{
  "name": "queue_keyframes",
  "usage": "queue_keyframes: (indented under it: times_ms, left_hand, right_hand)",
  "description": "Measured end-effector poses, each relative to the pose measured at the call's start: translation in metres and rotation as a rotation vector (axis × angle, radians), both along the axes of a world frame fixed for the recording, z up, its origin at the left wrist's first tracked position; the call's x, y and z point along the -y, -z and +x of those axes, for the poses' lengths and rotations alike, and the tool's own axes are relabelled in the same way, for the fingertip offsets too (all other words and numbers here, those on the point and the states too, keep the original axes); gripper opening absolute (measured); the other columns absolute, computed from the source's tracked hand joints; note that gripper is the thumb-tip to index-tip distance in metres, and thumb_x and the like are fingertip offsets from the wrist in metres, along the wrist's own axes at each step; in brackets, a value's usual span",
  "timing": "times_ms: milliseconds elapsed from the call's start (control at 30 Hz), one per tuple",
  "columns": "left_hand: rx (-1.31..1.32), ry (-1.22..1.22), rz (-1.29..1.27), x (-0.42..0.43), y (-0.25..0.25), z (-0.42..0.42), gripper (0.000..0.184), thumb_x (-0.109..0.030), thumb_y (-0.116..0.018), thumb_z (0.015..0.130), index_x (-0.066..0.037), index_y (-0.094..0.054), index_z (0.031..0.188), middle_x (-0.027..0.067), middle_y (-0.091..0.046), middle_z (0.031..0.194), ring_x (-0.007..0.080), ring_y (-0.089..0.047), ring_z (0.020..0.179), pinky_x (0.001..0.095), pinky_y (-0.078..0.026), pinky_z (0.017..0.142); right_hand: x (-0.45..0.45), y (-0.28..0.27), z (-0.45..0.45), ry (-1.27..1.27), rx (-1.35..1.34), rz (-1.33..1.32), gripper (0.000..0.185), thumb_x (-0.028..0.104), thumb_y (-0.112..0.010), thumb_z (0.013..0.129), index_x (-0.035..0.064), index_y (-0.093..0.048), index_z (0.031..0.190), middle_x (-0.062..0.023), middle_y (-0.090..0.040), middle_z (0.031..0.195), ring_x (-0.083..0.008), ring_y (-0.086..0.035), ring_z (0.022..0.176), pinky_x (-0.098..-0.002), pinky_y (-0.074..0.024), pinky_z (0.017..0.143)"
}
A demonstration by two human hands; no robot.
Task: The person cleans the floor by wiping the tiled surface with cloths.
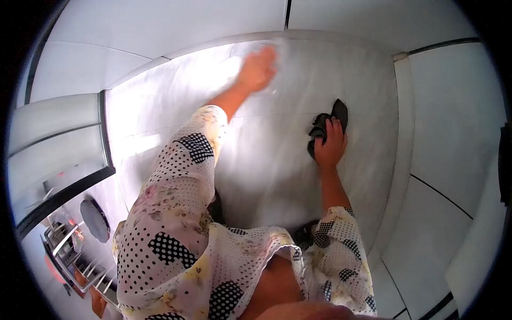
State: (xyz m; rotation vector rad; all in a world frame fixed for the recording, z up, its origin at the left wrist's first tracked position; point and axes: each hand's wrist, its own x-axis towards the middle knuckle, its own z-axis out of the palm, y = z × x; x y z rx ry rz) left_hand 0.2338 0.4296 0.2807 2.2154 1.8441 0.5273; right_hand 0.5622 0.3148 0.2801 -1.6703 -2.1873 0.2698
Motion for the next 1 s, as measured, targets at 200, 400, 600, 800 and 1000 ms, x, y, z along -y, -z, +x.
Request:
queue_keyframes:
  times_ms: [200, 400, 600, 800, 1000]
  left_hand:
    - [-0.201, 0.531, -0.191, 0.097, -0.02, 0.097, 0.049, -0.021, -0.047, 0.094, -0.008, -0.042, 0.141, 0.0117, -0.04, 0.148, 0.0252, -0.044, 0.131, 0.0446, -0.035, 0.103]
    - [-0.115, 1.15, -0.15, 0.281, 0.017, 0.039, 0.049, -0.012, -0.047, 0.091, -0.015, -0.045, 0.14, 0.0011, -0.034, 0.154, 0.0191, -0.028, 0.143, 0.0412, -0.019, 0.119]
    - [-0.243, 0.714, -0.72, 0.21, -0.027, 0.021, 0.05, -0.023, -0.044, 0.095, -0.013, -0.04, 0.144, 0.0026, -0.035, 0.153, 0.0147, -0.028, 0.143, 0.0445, -0.013, 0.119]
    - [-0.389, -0.03, 0.004, 0.117, -0.008, -0.016, 0.056, -0.028, -0.05, 0.092, -0.011, -0.039, 0.145, 0.0062, -0.033, 0.154, 0.019, -0.026, 0.143, 0.0467, -0.016, 0.116]
    - [-0.21, 0.051, -0.098, 0.126, 0.004, 0.004, 0.059, -0.029, -0.052, 0.091, -0.007, -0.039, 0.144, 0.0107, -0.031, 0.154, 0.0234, -0.024, 0.145, 0.0459, -0.019, 0.115]
  right_hand:
    - [-0.001, 0.001, 0.0, -0.001, 0.015, -0.001, 0.053, 0.018, -0.054, 0.081, 0.0082, -0.052, 0.133, -0.0088, -0.045, 0.146, -0.0271, -0.038, 0.137, -0.052, -0.0212, 0.114]
    - [-0.002, 0.003, 0.002, -0.005, 0.025, 0.016, 0.054, 0.019, -0.054, 0.081, 0.0072, -0.052, 0.133, -0.0103, -0.046, 0.144, -0.0289, -0.04, 0.135, -0.051, -0.0224, 0.114]
    - [0.03, 0.004, -0.016, -0.096, -0.048, 0.052, 0.054, 0.011, -0.061, 0.073, 0.0052, -0.055, 0.126, -0.0132, -0.049, 0.137, -0.0325, -0.044, 0.131, -0.0525, -0.0304, 0.108]
    - [0.161, -0.019, -0.023, -0.6, -0.111, -0.291, 0.065, 0.019, -0.064, 0.069, 0.0095, -0.052, 0.132, -0.0139, -0.047, 0.141, -0.0301, -0.043, 0.133, -0.0546, -0.0297, 0.108]
    - [0.102, -0.014, -0.002, -0.422, -0.246, -0.155, 0.054, 0.012, -0.064, 0.065, 0.0063, -0.059, 0.118, -0.0146, -0.055, 0.129, -0.0328, -0.048, 0.125, -0.0525, -0.0344, 0.104]
